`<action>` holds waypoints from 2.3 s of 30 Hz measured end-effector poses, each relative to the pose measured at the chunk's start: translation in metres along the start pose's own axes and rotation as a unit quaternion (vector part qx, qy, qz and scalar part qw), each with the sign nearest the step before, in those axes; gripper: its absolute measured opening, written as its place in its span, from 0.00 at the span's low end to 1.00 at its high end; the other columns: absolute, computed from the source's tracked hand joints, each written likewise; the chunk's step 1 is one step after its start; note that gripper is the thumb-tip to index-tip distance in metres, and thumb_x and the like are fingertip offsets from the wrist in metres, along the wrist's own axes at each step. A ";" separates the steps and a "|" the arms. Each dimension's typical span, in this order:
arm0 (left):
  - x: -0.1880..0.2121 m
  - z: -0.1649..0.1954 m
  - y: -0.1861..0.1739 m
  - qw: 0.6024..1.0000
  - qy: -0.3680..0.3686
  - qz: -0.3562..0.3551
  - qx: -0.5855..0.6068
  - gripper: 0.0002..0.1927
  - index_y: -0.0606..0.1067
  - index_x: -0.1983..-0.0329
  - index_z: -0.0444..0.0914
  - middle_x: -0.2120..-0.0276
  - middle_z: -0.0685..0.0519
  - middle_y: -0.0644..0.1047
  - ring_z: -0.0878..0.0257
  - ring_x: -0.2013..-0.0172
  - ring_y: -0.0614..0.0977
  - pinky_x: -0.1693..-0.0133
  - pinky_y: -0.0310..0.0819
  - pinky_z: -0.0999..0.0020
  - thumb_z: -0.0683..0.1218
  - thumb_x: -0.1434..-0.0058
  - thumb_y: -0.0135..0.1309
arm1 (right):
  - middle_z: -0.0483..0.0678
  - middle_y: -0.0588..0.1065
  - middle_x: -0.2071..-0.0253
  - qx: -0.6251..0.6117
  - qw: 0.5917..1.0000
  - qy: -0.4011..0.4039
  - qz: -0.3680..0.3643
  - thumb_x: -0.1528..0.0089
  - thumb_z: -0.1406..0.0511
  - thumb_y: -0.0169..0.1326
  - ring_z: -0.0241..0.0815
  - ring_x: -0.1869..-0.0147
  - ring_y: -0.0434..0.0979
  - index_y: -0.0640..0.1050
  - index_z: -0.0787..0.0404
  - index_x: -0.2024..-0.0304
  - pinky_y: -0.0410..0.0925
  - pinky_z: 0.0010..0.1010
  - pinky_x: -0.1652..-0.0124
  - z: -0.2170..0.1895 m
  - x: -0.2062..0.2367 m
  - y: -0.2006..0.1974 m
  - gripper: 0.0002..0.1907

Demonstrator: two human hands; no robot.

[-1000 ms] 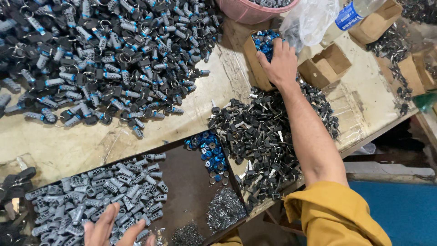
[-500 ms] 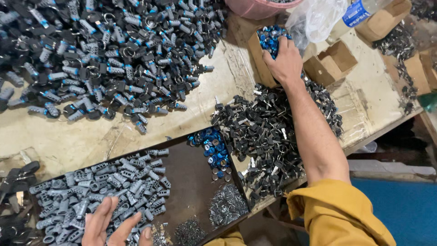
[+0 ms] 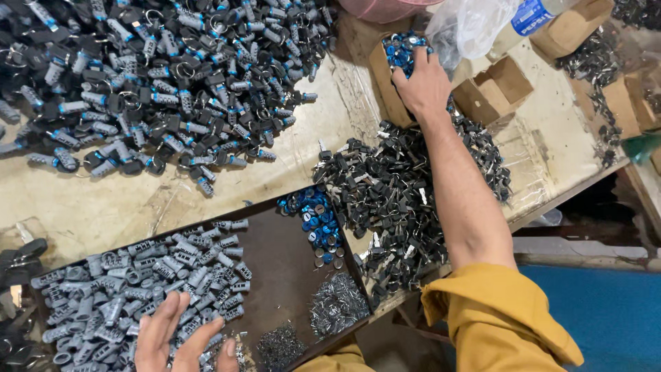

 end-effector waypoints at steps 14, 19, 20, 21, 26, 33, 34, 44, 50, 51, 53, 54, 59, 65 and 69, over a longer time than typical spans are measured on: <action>0.003 0.004 -0.027 0.998 -0.036 0.000 -0.051 0.12 0.78 0.63 0.39 0.37 0.41 0.67 0.47 0.39 0.76 0.26 0.52 0.39 0.44 0.50 0.61 | 0.64 0.78 0.62 -0.035 0.999 0.017 0.029 0.46 0.59 0.64 0.68 0.56 0.77 0.82 0.58 0.53 0.68 0.54 0.55 -0.004 -0.018 -0.022 0.20; 0.003 0.005 -0.025 0.998 -0.036 0.026 -0.046 0.11 0.78 0.61 0.40 0.37 0.42 0.66 0.48 0.38 0.75 0.27 0.53 0.40 0.45 0.49 0.60 | 0.63 0.78 0.63 -0.037 0.996 -0.015 0.082 0.47 0.61 0.63 0.66 0.55 0.78 0.84 0.59 0.54 0.70 0.51 0.54 0.001 -0.026 -0.031 0.19; 0.002 0.005 -0.024 0.998 -0.043 0.020 -0.045 0.11 0.78 0.61 0.40 0.37 0.42 0.67 0.48 0.38 0.76 0.26 0.54 0.40 0.44 0.49 0.60 | 0.63 0.79 0.63 -0.044 0.995 -0.016 0.086 0.47 0.61 0.63 0.65 0.55 0.78 0.84 0.59 0.55 0.70 0.50 0.53 0.004 -0.028 -0.031 0.18; 0.001 0.006 -0.023 0.998 -0.041 0.013 -0.044 0.12 0.78 0.62 0.40 0.37 0.42 0.67 0.48 0.39 0.76 0.26 0.54 0.40 0.45 0.50 0.61 | 0.62 0.79 0.62 -0.056 0.994 -0.015 0.097 0.47 0.61 0.62 0.65 0.55 0.78 0.84 0.59 0.55 0.70 0.50 0.53 0.007 -0.030 -0.033 0.17; -0.004 0.018 -0.019 0.998 -0.046 -0.009 -0.038 0.12 0.80 0.61 0.40 0.37 0.39 0.67 0.45 0.38 0.75 0.28 0.54 0.41 0.44 0.50 0.62 | 0.62 0.80 0.64 -0.092 0.993 -0.049 0.059 0.47 0.62 0.60 0.63 0.57 0.79 0.84 0.60 0.54 0.70 0.46 0.53 0.006 -0.033 -0.032 0.20; -0.011 0.034 -0.029 0.999 -0.022 0.030 -0.021 0.13 0.79 0.60 0.39 0.37 0.38 0.68 0.46 0.39 0.76 0.28 0.56 0.44 0.45 0.49 0.62 | 0.54 0.80 0.68 -0.208 0.974 0.065 0.065 0.46 0.63 0.60 0.50 0.65 0.81 0.84 0.60 0.55 0.74 0.42 0.62 0.013 -0.035 -0.038 0.17; -0.011 0.034 -0.031 0.999 -0.028 0.031 -0.017 0.13 0.79 0.60 0.39 0.37 0.38 0.68 0.46 0.39 0.76 0.28 0.56 0.44 0.45 0.49 0.62 | 0.51 0.79 0.68 -0.262 0.957 0.104 0.067 0.46 0.63 0.58 0.47 0.66 0.81 0.84 0.59 0.56 0.74 0.42 0.66 0.020 -0.036 -0.038 0.16; -0.027 0.059 -0.017 0.987 -0.091 -0.052 0.120 0.14 0.80 0.58 0.39 0.35 0.38 0.67 0.46 0.36 0.75 0.42 0.71 0.57 0.42 0.49 0.62 | 0.49 0.73 0.63 -0.796 0.551 0.214 -0.127 0.35 0.67 0.54 0.45 0.66 0.73 0.74 0.55 0.49 0.65 0.35 0.71 0.040 -0.025 -0.031 0.12; -0.059 0.068 0.020 0.950 -0.125 -0.121 0.259 0.23 0.73 0.42 0.38 0.34 0.44 0.70 0.52 0.32 0.70 0.34 0.61 0.56 0.47 0.41 0.57 | 0.50 0.72 0.55 -0.839 0.430 0.213 -0.255 0.38 0.64 0.53 0.43 0.58 0.74 0.69 0.52 0.45 0.67 0.29 0.68 -0.037 0.057 -0.063 0.18; -0.061 0.063 0.034 0.910 -0.192 -0.136 0.341 0.26 0.70 0.39 0.39 0.33 0.45 0.68 0.52 0.30 0.67 0.33 0.58 0.56 0.50 0.40 0.55 | 0.50 0.72 0.56 -0.836 0.426 0.216 -0.271 0.38 0.64 0.53 0.43 0.60 0.74 0.70 0.52 0.45 0.67 0.30 0.69 -0.058 0.079 -0.063 0.18; -0.064 0.057 0.066 0.797 -0.311 -0.162 0.492 0.32 0.64 0.31 0.41 0.30 0.46 0.65 0.53 0.28 0.62 0.32 0.51 0.57 0.56 0.37 0.50 | 0.51 0.73 0.58 -0.831 0.411 0.211 -0.311 0.39 0.63 0.54 0.42 0.63 0.73 0.71 0.53 0.44 0.68 0.31 0.71 -0.104 0.129 -0.061 0.20; -0.066 0.056 0.075 0.783 -0.327 -0.159 0.504 0.35 0.61 0.29 0.42 0.28 0.48 0.62 0.55 0.27 0.58 0.31 0.47 0.58 0.59 0.36 0.48 | 0.51 0.73 0.58 -0.826 0.399 0.202 -0.342 0.39 0.62 0.54 0.41 0.63 0.74 0.71 0.53 0.43 0.69 0.31 0.71 -0.129 0.153 -0.059 0.21; -0.077 0.051 0.105 0.743 -0.366 -0.129 0.545 0.42 0.53 0.23 0.43 0.23 0.51 0.53 0.61 0.24 0.49 0.30 0.35 0.62 0.67 0.35 0.41 | 0.53 0.76 0.59 -0.615 0.745 0.006 -0.259 0.41 0.69 0.58 0.46 0.61 0.78 0.79 0.59 0.46 0.73 0.34 0.61 -0.208 0.210 -0.061 0.19; -0.084 0.042 0.117 0.739 -0.350 -0.070 0.571 0.40 0.51 0.23 0.39 0.22 0.53 0.52 0.61 0.24 0.50 0.29 0.37 0.65 0.65 0.32 0.38 | 0.51 0.73 0.56 -0.237 0.893 -0.377 -0.062 0.50 0.64 0.66 0.52 0.57 0.77 0.77 0.53 0.47 0.71 0.39 0.60 -0.256 0.233 -0.098 0.28; -0.083 0.040 0.121 0.736 -0.344 -0.066 0.579 0.39 0.54 0.24 0.37 0.23 0.51 0.54 0.62 0.24 0.51 0.29 0.38 0.66 0.64 0.31 0.39 | 0.53 0.71 0.52 -0.180 0.871 -0.455 -0.050 0.52 0.61 0.68 0.55 0.50 0.73 0.76 0.56 0.48 0.66 0.46 0.55 -0.266 0.240 -0.095 0.29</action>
Point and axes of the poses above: each hand's wrist, its own x-axis away from the middle knuckle, its own y-axis out of the palm, z = x × y, the point moved 6 cm from there along -x, towards the middle knuckle
